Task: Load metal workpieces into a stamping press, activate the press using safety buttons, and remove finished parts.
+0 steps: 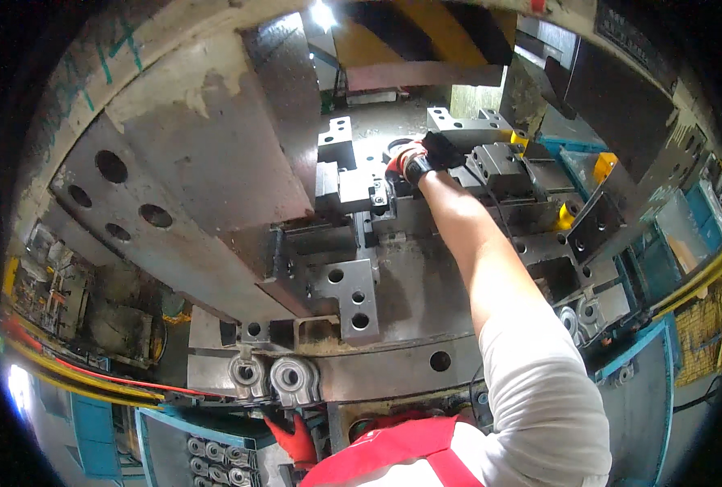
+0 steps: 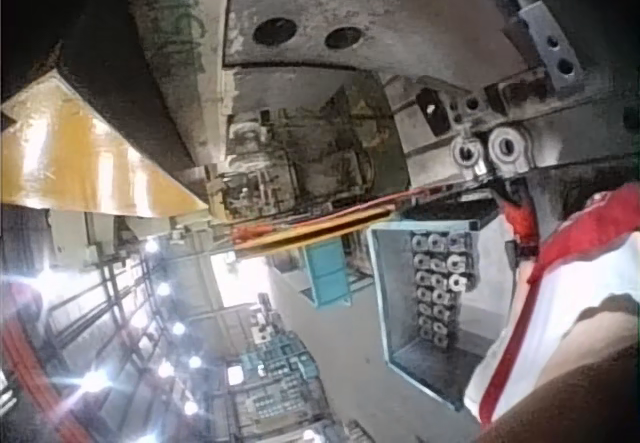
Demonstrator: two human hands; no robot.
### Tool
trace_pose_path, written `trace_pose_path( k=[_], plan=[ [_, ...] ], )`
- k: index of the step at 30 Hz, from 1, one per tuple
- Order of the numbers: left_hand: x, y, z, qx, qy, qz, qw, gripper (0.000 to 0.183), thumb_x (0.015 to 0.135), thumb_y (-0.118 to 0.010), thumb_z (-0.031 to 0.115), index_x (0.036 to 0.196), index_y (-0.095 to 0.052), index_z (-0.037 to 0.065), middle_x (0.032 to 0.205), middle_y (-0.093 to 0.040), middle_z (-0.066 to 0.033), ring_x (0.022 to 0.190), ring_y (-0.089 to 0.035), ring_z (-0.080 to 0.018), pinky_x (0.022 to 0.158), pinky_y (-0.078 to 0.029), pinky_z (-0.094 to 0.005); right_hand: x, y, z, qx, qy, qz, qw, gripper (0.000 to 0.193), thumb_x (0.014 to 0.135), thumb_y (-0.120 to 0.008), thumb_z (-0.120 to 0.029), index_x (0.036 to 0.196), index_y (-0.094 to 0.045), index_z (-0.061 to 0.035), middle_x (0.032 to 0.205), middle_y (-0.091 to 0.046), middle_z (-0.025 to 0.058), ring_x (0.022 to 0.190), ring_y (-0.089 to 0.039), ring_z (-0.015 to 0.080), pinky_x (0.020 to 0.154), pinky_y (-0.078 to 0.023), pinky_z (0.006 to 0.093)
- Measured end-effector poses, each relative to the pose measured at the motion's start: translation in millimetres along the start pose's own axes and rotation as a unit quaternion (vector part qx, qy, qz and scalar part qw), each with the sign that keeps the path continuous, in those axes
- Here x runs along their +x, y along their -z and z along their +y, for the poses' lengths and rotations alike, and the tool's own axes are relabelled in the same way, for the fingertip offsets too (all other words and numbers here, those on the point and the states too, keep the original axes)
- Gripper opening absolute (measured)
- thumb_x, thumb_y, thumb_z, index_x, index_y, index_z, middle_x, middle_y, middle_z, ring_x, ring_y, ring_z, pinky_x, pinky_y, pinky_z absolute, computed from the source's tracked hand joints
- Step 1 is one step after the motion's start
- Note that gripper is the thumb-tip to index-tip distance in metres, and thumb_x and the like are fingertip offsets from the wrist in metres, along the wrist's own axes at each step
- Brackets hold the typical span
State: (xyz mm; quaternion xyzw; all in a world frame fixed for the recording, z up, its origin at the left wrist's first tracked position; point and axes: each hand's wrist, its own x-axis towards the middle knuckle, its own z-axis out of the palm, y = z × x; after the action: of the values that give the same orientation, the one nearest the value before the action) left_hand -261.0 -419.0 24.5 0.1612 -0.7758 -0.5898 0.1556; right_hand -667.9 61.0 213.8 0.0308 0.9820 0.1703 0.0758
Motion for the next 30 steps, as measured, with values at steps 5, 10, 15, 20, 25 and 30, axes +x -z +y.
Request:
trace_pose_path(
  k=[5,10,15,20,25,30],
  plan=[
    [-1,-7,18,-0.014,-0.035,-0.002,0.999,0.074,0.080,-0.058,0.002,0.141,-0.017,0.000,0.141,-0.030,-0.0205,0.130,-0.032,-0.0278,0.107,-0.024,-0.0364,9,-40,6,0.096,-0.088,0.091,0.987,0.052,0.072,-0.062,-0.049,0.111,-0.062,-0.0140,0.117,-0.060,0.0077,0.109,-0.056,0.0249,0.090,-0.042,0.0429],
    [-16,-6,24,-0.031,0.015,0.007,0.999,0.074,0.078,-0.056,-0.003,0.142,-0.020,0.006,0.138,-0.036,-0.0190,0.126,-0.037,-0.0282,0.104,-0.027,-0.0368,-1,-18,36,0.212,-0.055,0.069,0.973,0.060,0.072,-0.058,-0.049,0.117,-0.058,-0.0097,0.120,-0.056,0.0153,0.108,-0.056,0.0278,0.092,-0.042,0.0403],
    [-31,10,20,-0.090,0.013,0.038,0.995,0.071,0.080,-0.055,-0.001,0.141,-0.019,0.002,0.140,-0.033,-0.0176,0.130,-0.032,-0.0251,0.107,-0.022,-0.0362,-114,41,-22,0.250,-0.251,0.083,0.932,0.096,0.073,-0.046,-0.070,0.134,-0.033,0.0028,0.142,-0.027,0.0231,0.132,-0.019,0.0419,0.103,-0.023,0.0510],
    [-47,21,-32,-0.078,0.054,0.007,0.995,0.067,0.081,-0.060,0.006,0.139,-0.025,0.000,0.138,-0.036,-0.0170,0.126,-0.036,-0.0246,0.105,-0.025,-0.0348,-241,15,-81,0.358,-0.073,0.211,0.907,0.099,0.074,-0.053,-0.065,0.135,-0.023,0.0074,0.137,-0.030,0.0292,0.131,-0.023,0.0391,0.106,-0.022,0.0457],
    [-50,13,3,0.067,0.219,-0.182,0.956,0.071,0.080,-0.067,0.024,0.136,-0.029,-0.001,0.133,-0.041,-0.0191,0.122,-0.040,-0.0277,0.101,-0.031,-0.0345,-412,-52,-98,0.501,-0.021,0.235,0.833,0.070,0.079,-0.065,-0.034,0.132,-0.036,0.0021,0.133,-0.038,0.0257,0.127,-0.032,0.0380,0.106,-0.025,0.0416],
    [-61,-1,-88,0.021,0.141,-0.327,0.934,0.083,0.073,-0.074,0.032,0.134,-0.029,-0.003,0.125,-0.047,-0.0209,0.116,-0.046,-0.0280,0.095,-0.039,-0.0348,-522,-176,-92,0.511,-0.334,0.323,0.723,0.052,0.079,-0.063,-0.017,0.125,-0.045,-0.0003,0.123,-0.047,0.0205,0.115,-0.043,0.0327,0.100,-0.032,0.0402]
  ],
)
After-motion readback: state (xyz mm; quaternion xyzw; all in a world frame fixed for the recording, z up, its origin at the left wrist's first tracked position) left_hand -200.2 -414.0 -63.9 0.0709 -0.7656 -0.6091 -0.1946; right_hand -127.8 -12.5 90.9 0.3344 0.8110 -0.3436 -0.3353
